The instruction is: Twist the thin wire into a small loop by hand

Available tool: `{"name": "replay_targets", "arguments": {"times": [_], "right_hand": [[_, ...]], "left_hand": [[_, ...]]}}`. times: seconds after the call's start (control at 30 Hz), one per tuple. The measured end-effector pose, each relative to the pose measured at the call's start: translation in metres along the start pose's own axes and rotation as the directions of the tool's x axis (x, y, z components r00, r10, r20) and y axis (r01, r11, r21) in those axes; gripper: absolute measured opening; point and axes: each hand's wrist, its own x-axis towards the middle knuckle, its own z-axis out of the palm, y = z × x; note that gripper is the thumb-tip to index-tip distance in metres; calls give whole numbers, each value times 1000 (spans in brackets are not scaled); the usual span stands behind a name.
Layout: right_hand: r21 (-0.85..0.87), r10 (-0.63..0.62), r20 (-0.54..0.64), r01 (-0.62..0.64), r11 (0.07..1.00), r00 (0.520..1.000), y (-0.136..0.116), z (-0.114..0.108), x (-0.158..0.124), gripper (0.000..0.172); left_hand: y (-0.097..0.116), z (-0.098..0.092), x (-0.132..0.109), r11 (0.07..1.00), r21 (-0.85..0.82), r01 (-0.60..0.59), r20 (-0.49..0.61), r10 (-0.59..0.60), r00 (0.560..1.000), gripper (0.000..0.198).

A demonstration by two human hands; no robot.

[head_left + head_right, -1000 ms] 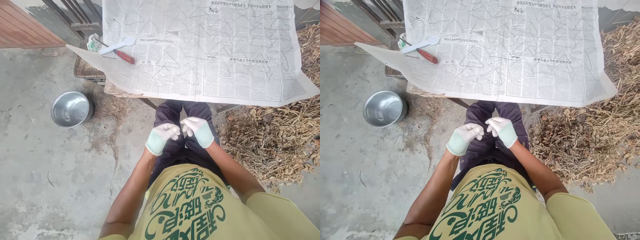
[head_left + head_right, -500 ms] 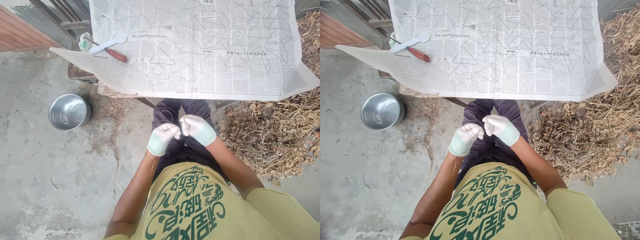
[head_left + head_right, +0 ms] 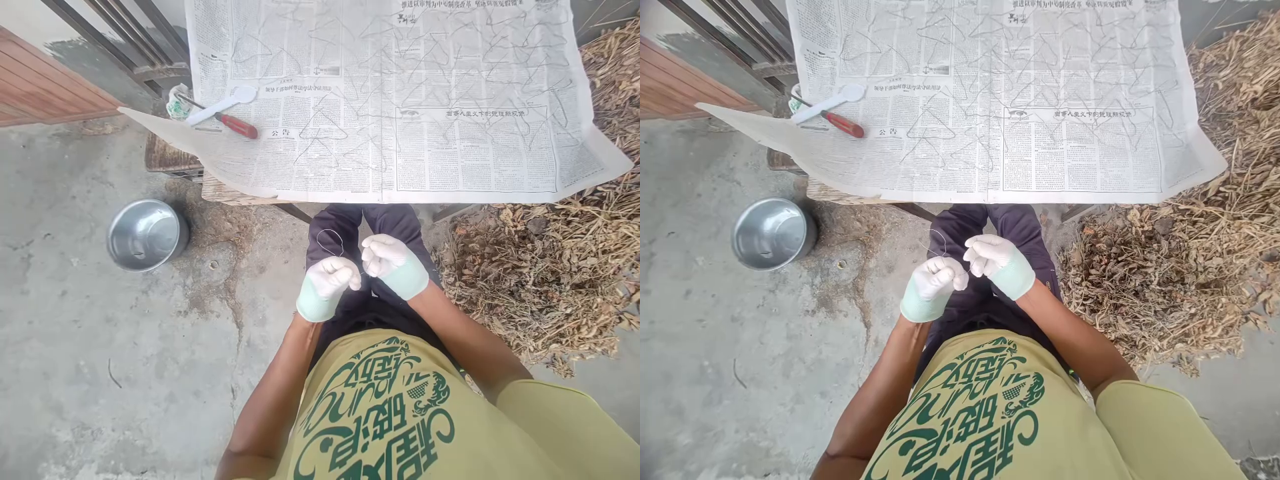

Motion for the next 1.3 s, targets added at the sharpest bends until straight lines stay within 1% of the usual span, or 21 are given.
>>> {"name": "replay_targets", "arguments": {"times": [0.1,0.27,0.37,0.47,0.53,0.67,0.73,0.83,0.9,0.97,1.17,1.3], "right_hand": [[-15,22,-34,-22,1000,999,-1,3,0,22],[-63,37,-70,-41,997,997,-4,1,0,26],[-51,51,-47,-53,997,998,-5,-2,0,26],[-31,71,23,-71,997,997,-4,-3,0,30],[-33,70,49,-69,997,996,-3,-4,0,32],[-59,36,18,-35,998,999,0,-5,0,27],[-81,19,6,-18,997,1000,0,-5,0,27],[-126,0,-11,-2,992,1000,-1,-6,1,29],[-144,-9,-24,6,990,1000,-2,-5,1,29],[-144,-7,-32,2,990,999,-1,-5,1,29],[-130,37,-41,-42,991,998,-4,-2,-1,31],[-158,57,-45,-63,985,997,-10,1,-3,31]], "left_hand": [[-4,3,-3,1000,-25,17,-14,-17,1000,40],[-11,3,-5,999,-13,39,-34,-40,999,36],[-12,2,-2,998,-58,2,-73,-7,997,36],[-12,3,1,998,-63,-25,-155,15,988,34],[-13,5,2,998,-61,-31,-206,18,978,32],[-16,8,3,996,-90,-26,-245,3,969,30],[-17,8,4,991,-132,-34,-239,2,971,31],[-16,5,5,988,-147,-48,-180,21,983,32],[-15,3,4,993,-112,-47,-136,32,990,33],[-14,2,4,996,-78,-45,-114,36,993,35],[-14,-3,1,999,-43,-13,-100,9,995,39],[-10,-3,-2,998,56,10,-101,-4,995,38]]}}
